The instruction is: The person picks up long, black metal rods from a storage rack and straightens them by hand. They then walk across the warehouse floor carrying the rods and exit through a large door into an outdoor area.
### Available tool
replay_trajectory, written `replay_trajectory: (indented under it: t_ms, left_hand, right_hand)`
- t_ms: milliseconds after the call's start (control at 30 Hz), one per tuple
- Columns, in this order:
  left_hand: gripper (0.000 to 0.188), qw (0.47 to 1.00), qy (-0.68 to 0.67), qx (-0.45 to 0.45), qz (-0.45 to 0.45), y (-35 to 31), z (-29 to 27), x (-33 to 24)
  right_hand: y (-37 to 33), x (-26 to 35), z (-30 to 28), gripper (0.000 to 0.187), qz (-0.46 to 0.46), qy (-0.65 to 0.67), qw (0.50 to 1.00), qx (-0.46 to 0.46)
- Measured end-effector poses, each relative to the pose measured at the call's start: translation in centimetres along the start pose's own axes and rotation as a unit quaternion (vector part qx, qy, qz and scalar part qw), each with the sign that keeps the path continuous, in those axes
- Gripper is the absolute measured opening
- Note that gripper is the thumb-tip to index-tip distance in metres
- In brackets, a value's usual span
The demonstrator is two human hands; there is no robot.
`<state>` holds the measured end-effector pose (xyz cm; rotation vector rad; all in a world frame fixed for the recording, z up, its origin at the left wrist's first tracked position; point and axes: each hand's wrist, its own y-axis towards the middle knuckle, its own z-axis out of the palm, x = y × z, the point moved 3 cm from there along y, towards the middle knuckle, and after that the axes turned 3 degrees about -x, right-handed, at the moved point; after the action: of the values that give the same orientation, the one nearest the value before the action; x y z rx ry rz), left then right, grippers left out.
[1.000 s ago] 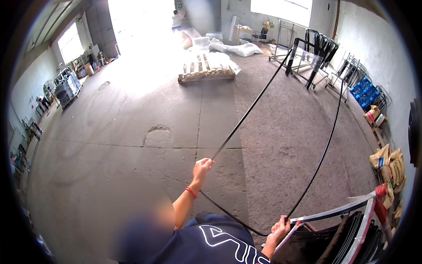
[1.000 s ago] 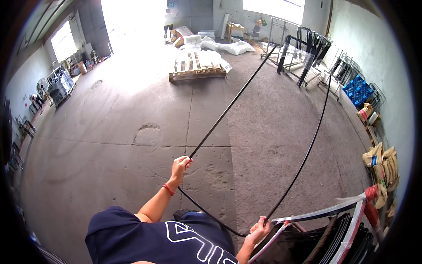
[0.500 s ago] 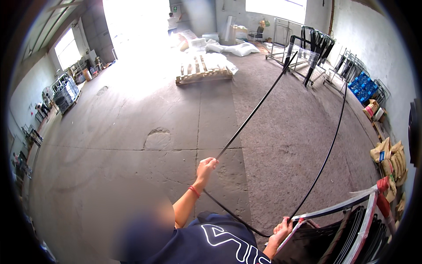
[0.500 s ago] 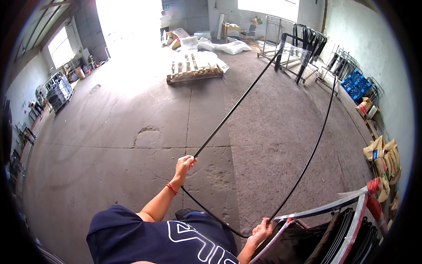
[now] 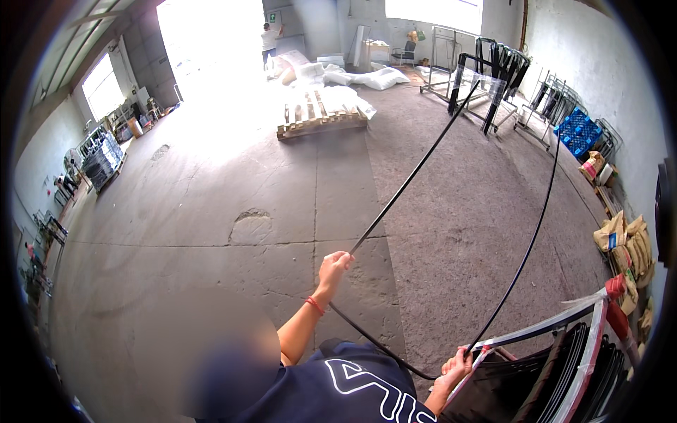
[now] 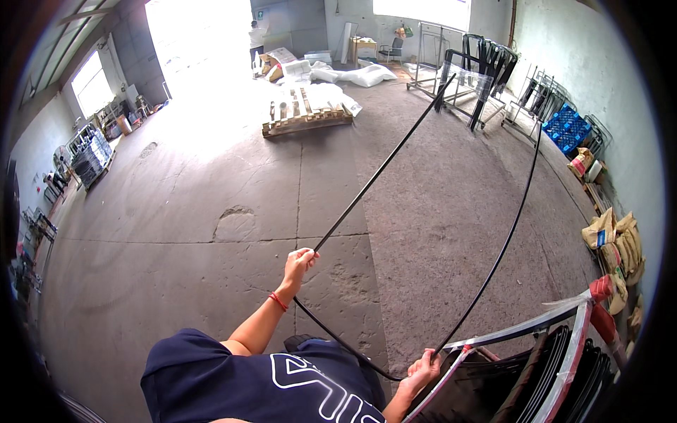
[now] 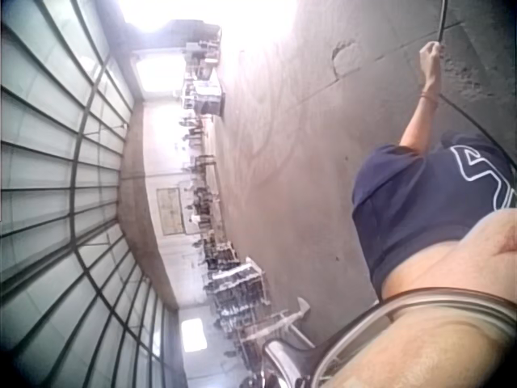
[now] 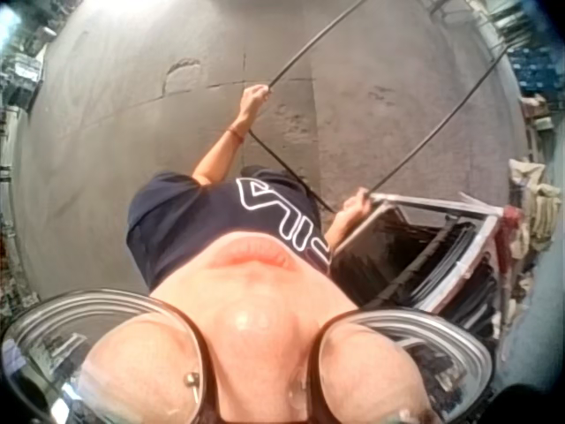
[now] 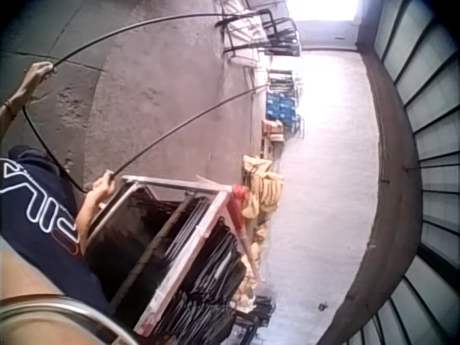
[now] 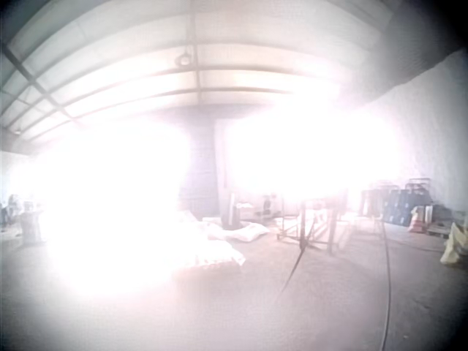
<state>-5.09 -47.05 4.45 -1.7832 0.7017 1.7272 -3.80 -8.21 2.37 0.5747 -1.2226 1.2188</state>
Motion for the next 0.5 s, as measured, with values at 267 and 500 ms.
replay_trajectory:
  t_ms: [267,500]
  left_hand:
    - [0.018,1.0,-0.014,-0.008,-0.006,0.2,0.1,0.37]
    - [0.018,1.0,-0.028,-0.009,-0.009,0.37,0.09,0.25]
  right_hand:
    - [0.42,-0.02,-0.04,0.007,0.007,0.008,1.0,0.006]
    - [0.72,0.25,0.39,0.008,0.008,-0.002,1.0,0.012]
